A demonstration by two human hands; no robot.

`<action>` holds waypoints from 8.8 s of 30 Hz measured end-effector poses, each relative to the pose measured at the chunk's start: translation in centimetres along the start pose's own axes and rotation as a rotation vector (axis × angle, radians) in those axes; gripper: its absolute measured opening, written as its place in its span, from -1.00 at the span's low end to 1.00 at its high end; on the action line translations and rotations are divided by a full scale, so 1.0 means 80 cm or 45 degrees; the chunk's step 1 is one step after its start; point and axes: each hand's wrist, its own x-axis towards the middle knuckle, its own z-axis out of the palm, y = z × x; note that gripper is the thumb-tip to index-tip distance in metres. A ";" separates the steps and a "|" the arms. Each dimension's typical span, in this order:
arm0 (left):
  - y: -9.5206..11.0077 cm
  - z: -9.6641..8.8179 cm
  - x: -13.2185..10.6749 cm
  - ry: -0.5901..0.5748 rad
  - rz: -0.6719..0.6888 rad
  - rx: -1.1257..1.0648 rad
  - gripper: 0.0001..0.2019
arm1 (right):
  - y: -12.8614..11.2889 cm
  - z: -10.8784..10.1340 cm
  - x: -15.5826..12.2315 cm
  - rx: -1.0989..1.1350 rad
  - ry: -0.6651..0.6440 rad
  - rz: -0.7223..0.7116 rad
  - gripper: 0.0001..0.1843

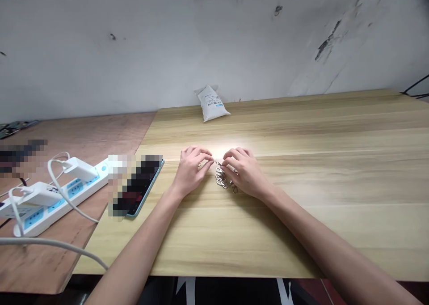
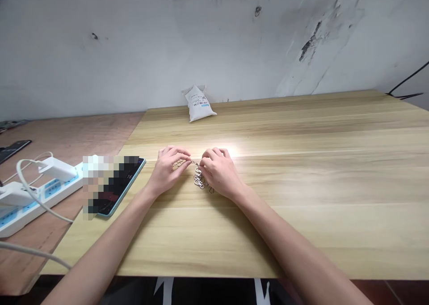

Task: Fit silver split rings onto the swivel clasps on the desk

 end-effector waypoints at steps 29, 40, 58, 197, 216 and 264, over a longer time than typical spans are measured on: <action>0.005 -0.003 0.000 -0.073 -0.064 -0.141 -0.90 | -0.002 -0.005 0.003 -0.178 -0.168 -0.055 -0.77; 0.005 -0.001 0.000 -0.074 -0.034 -0.110 -0.88 | -0.005 -0.010 0.002 -0.283 -0.169 -0.106 -0.76; 0.005 -0.005 0.002 -0.045 -0.109 -0.138 -0.89 | 0.004 -0.009 0.002 0.008 0.056 -0.007 -0.88; 0.005 0.000 0.002 0.090 -0.153 -0.331 -0.96 | -0.005 -0.005 0.002 0.438 0.421 0.187 -0.95; 0.013 0.004 0.001 0.164 -0.252 -0.353 -0.96 | -0.007 0.000 0.003 0.391 0.466 0.219 -0.96; 0.005 0.008 -0.001 0.168 -0.085 0.043 -0.93 | 0.012 0.006 0.000 0.150 0.171 0.169 -0.90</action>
